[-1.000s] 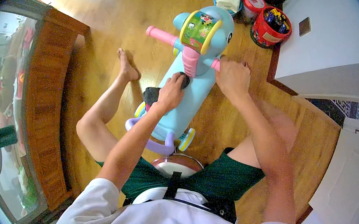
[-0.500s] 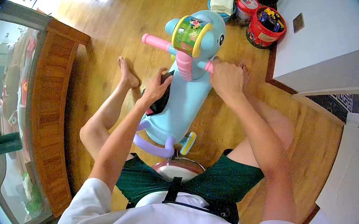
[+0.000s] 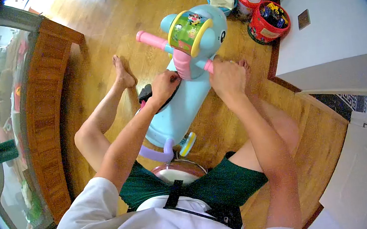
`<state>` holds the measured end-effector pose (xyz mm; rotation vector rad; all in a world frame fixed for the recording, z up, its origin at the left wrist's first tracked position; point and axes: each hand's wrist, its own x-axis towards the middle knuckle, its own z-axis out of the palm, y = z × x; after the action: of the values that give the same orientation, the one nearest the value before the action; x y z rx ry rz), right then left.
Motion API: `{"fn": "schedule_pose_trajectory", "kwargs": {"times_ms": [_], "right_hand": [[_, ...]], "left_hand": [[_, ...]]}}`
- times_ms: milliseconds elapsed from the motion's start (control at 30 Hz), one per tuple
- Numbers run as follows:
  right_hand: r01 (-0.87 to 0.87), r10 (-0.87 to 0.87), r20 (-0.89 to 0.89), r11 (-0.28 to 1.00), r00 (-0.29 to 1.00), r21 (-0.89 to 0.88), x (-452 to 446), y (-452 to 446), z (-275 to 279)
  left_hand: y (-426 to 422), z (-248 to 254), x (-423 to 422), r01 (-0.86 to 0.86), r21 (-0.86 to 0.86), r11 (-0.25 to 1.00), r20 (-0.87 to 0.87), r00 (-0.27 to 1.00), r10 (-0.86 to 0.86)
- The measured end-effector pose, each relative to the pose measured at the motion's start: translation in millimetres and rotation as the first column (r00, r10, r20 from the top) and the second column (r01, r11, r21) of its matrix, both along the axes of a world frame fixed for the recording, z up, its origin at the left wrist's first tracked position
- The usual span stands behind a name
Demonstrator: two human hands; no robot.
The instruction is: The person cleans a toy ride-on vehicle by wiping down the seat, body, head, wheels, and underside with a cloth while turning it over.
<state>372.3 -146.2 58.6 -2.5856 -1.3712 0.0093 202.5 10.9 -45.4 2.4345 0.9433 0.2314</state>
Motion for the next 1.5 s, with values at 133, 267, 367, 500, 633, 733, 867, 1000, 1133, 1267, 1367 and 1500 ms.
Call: {"fn": "schedule_pose_trajectory", "kwargs": {"times_ms": [133, 267, 367, 500, 633, 733, 867, 1000, 1133, 1267, 1367, 1500], "right_hand": [[0.003, -0.004, 0.011, 1.0, 1.0, 0.014, 1.6, -1.9, -1.2], [0.002, -0.002, 0.009, 1.0, 1.0, -0.021, 2.1, 0.0, -0.4], [0.015, -0.015, -0.001, 0.999, 1.0, -0.039, -1.3, 0.1, 2.3], [-0.013, 0.014, 0.054, 1.0, 0.998, -0.023, 1.8, -1.2, 3.7], [0.003, 0.0, 0.08, 0.999, 0.997, -0.043, 2.4, 0.6, 1.9], [0.022, -0.017, 0.063, 0.997, 0.998, -0.075, 0.2, 2.2, 6.9], [0.014, -0.013, 0.027, 0.999, 1.0, -0.034, 3.5, 1.3, 8.3], [0.024, -0.024, 0.014, 1.0, 1.0, -0.015, 2.8, 2.9, 4.6], [0.002, -0.003, 0.015, 1.0, 1.0, 0.008, 5.7, 0.1, -0.9], [-0.014, 0.012, 0.037, 0.999, 0.999, 0.036, 6.5, -1.6, -4.1], [-0.008, 0.006, 0.057, 1.0, 0.998, 0.028, 5.3, 1.1, -4.0], [-0.006, 0.006, 0.002, 1.0, 1.0, 0.017, 5.3, 0.1, 0.6]], "left_hand": [[11.9, -26.5, 16.9, -0.306, -0.043, 0.951, 0.044, 0.95, 0.308], [16.1, -20.9, 1.0, -0.032, -0.13, 0.991, 0.176, 0.983, 0.055], [13.4, -13.0, -2.6, 0.041, -0.161, 0.986, 0.158, 0.987, -0.015], [3.3, -16.5, 5.6, -0.048, -0.116, 0.992, 0.164, 0.984, 0.066], [3.5, -11.8, 2.9, 0.167, 0.162, 0.972, 0.178, 0.964, -0.196], [5.0, -14.6, 11.4, 0.126, 0.1, 0.987, 0.147, 0.979, -0.14], [2.4, -22.0, 22.3, -0.014, 0.053, 0.998, 0.135, 0.991, 0.006], [6.8, -14.0, 16.0, 0.067, 0.035, 0.997, 0.119, 0.99, -0.071], [10.8, -20.3, 23.0, 0.014, -0.019, 1.0, 0.111, 0.994, -0.012], [9.8, -24.8, 23.7, -0.013, -0.019, 1.0, 0.168, 0.986, 0.016], [10.7, -17.7, 15.3, 0.081, 0.014, 0.997, 0.201, 0.976, -0.082], [11.2, -32.7, 25.3, 0.017, 0.056, 0.998, 0.13, 0.991, -0.024]]}}
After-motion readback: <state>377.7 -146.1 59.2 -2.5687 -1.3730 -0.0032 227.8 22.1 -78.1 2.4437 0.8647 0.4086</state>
